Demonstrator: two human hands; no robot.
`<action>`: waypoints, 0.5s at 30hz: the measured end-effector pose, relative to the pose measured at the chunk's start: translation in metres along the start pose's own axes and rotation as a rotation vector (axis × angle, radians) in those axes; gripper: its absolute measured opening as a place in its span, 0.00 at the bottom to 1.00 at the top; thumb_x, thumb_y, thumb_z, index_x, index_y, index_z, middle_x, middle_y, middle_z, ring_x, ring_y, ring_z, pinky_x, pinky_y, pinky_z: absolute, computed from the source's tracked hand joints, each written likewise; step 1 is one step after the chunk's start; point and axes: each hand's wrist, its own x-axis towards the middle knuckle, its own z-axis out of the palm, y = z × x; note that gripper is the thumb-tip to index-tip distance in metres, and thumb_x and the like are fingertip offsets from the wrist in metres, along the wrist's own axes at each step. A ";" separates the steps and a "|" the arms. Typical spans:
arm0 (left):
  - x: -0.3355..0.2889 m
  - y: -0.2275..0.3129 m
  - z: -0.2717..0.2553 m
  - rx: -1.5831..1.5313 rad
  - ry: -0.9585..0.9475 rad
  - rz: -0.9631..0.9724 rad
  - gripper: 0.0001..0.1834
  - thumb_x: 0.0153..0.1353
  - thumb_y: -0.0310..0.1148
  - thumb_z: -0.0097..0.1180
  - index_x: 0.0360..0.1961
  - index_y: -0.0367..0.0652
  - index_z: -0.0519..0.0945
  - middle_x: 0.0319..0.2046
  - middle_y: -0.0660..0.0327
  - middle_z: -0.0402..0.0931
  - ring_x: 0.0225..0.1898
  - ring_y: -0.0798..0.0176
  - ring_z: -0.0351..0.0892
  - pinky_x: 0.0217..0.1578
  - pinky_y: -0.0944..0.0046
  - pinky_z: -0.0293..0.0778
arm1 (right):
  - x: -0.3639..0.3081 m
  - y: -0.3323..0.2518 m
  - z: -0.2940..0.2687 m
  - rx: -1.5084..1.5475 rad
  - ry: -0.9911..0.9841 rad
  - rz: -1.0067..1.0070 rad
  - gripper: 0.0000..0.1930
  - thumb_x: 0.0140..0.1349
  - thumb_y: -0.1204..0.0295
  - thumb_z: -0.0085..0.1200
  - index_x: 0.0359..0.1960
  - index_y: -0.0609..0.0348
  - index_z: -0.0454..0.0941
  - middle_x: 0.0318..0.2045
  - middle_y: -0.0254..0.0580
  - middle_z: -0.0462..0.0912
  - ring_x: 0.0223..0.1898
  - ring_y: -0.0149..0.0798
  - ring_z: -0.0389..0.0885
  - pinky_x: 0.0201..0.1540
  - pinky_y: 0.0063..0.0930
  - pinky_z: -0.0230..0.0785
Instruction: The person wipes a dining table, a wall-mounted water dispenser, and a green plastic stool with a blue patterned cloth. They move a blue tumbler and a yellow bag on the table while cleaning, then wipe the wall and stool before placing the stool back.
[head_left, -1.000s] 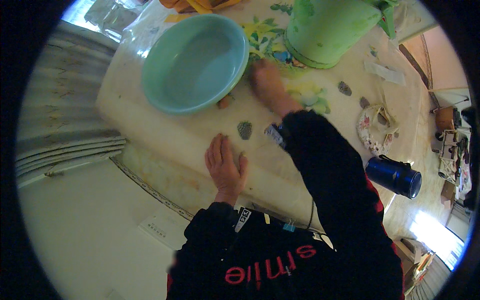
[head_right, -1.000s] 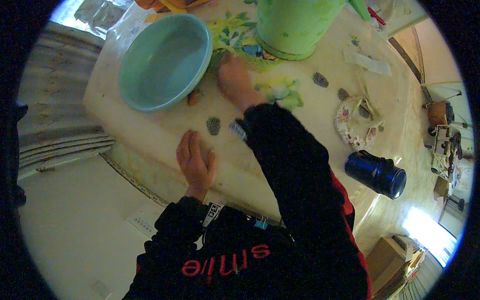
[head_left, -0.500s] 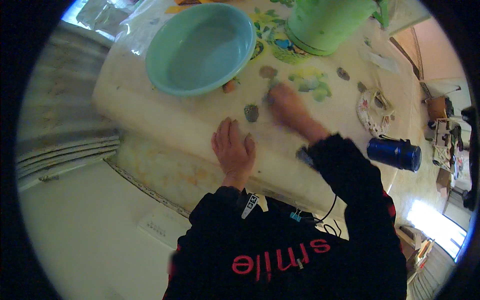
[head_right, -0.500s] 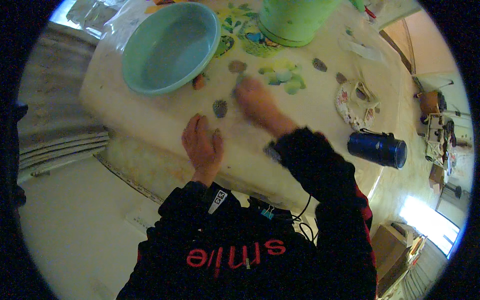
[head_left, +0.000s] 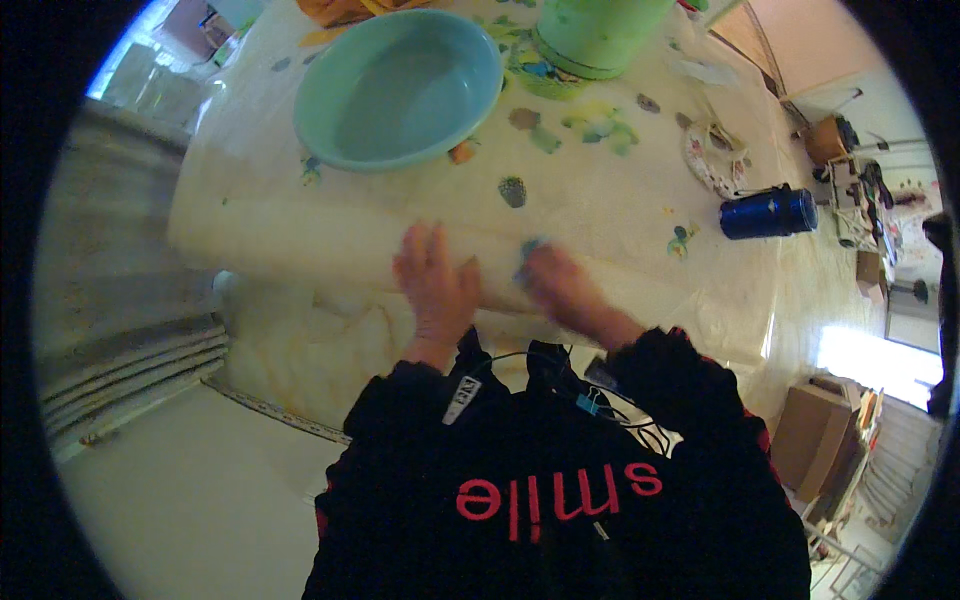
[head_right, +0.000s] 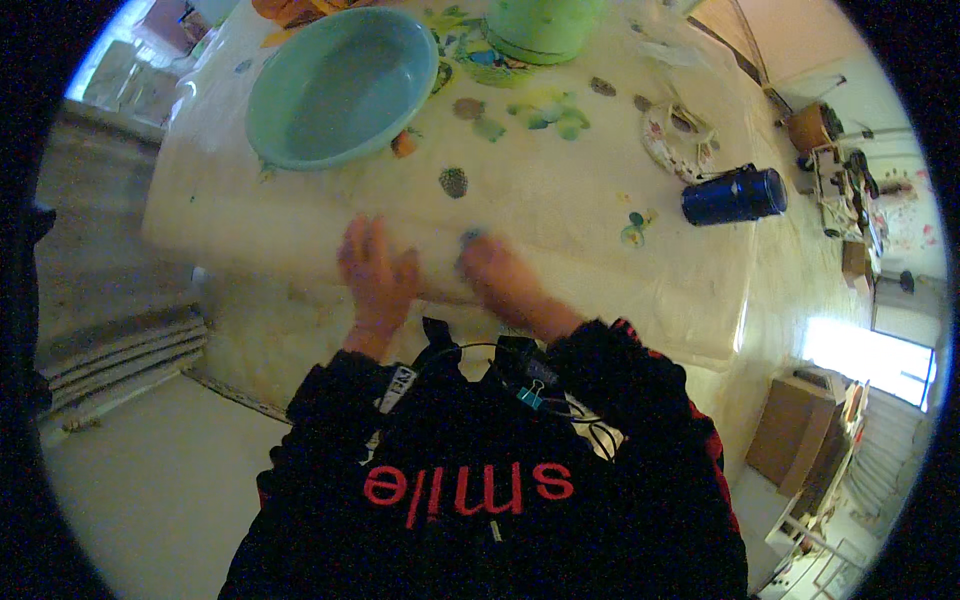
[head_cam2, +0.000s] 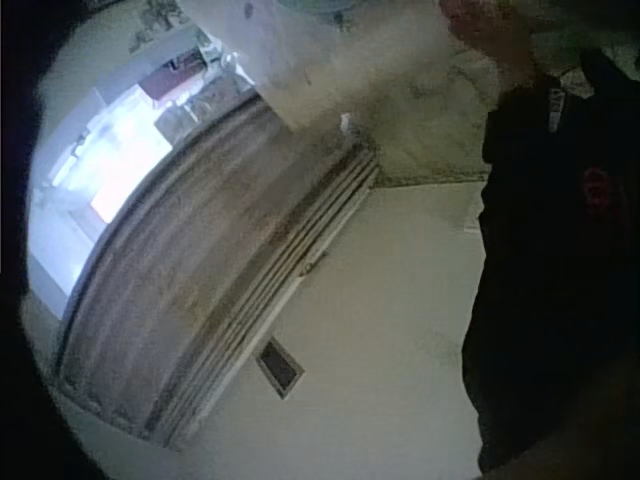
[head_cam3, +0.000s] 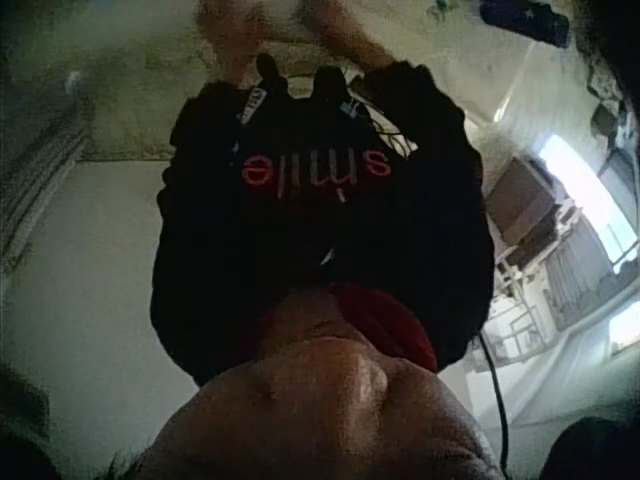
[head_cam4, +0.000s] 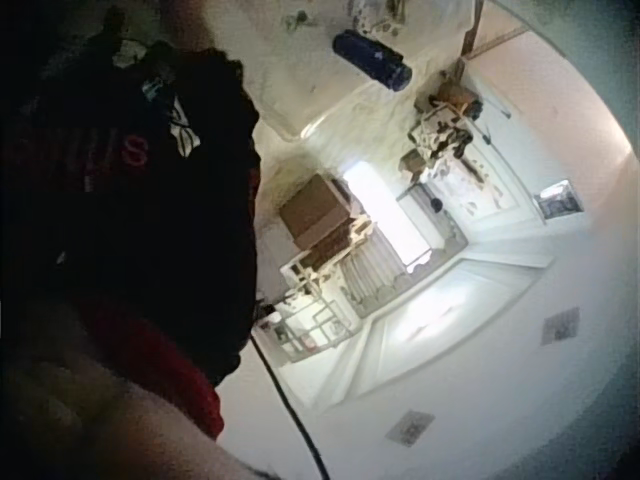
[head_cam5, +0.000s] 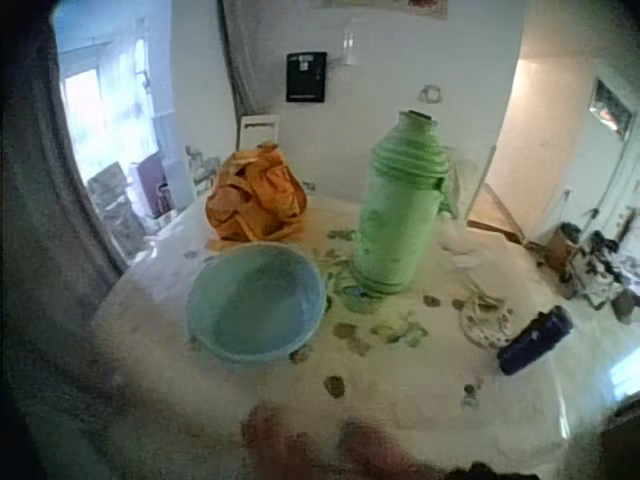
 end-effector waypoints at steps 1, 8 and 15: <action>0.001 -0.016 -0.012 0.073 -0.019 -0.018 0.37 0.51 0.43 0.58 0.61 0.37 0.63 0.63 0.45 0.56 0.65 0.42 0.53 0.61 0.38 0.48 | -0.013 -0.023 0.008 0.252 0.049 -0.007 0.15 0.51 0.78 0.53 0.42 0.58 0.72 0.45 0.51 0.74 0.47 0.55 0.73 0.51 0.43 0.68; 0.006 -0.057 -0.062 0.200 -0.248 0.112 0.48 0.48 0.54 0.62 0.62 0.32 0.60 0.64 0.43 0.53 0.65 0.41 0.51 0.62 0.39 0.47 | -0.032 0.047 -0.042 -0.150 0.735 0.663 0.10 0.47 0.77 0.56 0.33 0.57 0.76 0.34 0.51 0.76 0.40 0.54 0.73 0.39 0.43 0.69; 0.015 -0.046 -0.063 0.240 -0.332 0.079 0.52 0.44 0.56 0.66 0.61 0.30 0.60 0.62 0.41 0.54 0.65 0.38 0.52 0.63 0.43 0.51 | 0.012 -0.056 0.035 0.349 0.553 0.075 0.11 0.46 0.78 0.55 0.34 0.57 0.75 0.39 0.48 0.75 0.40 0.53 0.72 0.40 0.44 0.67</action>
